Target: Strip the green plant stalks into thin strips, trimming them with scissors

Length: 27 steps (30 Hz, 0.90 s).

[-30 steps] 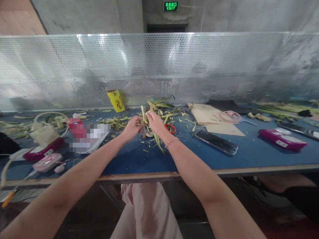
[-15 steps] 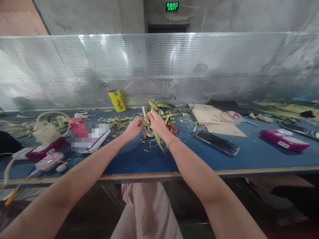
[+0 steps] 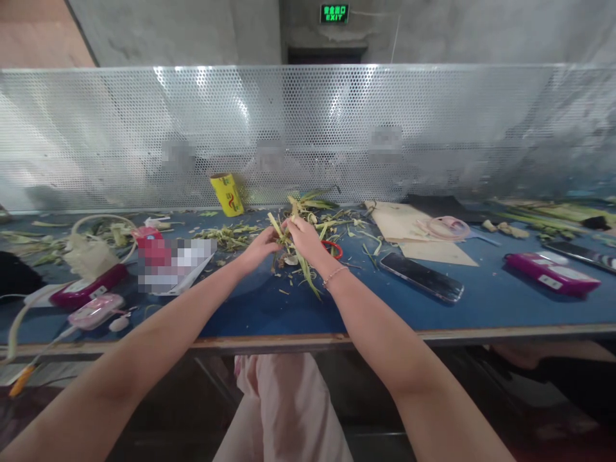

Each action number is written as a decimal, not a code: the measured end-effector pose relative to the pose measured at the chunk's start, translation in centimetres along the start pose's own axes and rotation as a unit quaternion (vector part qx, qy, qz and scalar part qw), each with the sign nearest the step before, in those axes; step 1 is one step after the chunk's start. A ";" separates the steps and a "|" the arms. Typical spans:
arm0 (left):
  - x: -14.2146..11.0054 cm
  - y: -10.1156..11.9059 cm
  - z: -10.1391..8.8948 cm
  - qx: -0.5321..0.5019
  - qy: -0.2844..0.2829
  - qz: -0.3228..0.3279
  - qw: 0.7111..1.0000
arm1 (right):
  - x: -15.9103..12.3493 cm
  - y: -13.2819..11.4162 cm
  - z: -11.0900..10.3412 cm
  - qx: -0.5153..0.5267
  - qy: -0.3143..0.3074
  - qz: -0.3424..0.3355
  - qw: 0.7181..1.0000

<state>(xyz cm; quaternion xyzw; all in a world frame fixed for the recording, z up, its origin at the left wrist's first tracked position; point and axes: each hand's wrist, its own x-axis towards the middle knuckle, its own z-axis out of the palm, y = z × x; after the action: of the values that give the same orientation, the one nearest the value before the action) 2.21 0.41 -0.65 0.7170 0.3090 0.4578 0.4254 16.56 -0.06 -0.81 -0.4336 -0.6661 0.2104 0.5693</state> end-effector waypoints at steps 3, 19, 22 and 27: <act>-0.1 0.5 0.2 0.015 0.031 0.001 0.999 | -0.1 -0.3 0.2 -0.010 -0.010 -0.022 1.000; 0.2 0.5 0.0 0.069 0.195 -0.005 0.978 | -0.6 -1.2 1.2 0.031 -0.047 0.001 0.998; 0.3 0.2 0.3 0.034 0.215 -0.029 0.976 | -0.6 -1.5 1.5 0.057 -0.069 0.003 0.996; 0.7 -0.3 0.6 -0.001 0.246 -0.064 0.967 | -0.5 -1.8 1.7 0.077 -0.120 -0.002 0.990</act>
<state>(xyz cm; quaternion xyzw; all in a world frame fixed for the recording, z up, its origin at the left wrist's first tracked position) 3.03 0.89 -0.80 0.5605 0.4490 0.5920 0.3656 14.32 -1.12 -0.15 -0.3586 -0.7122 0.3110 0.5172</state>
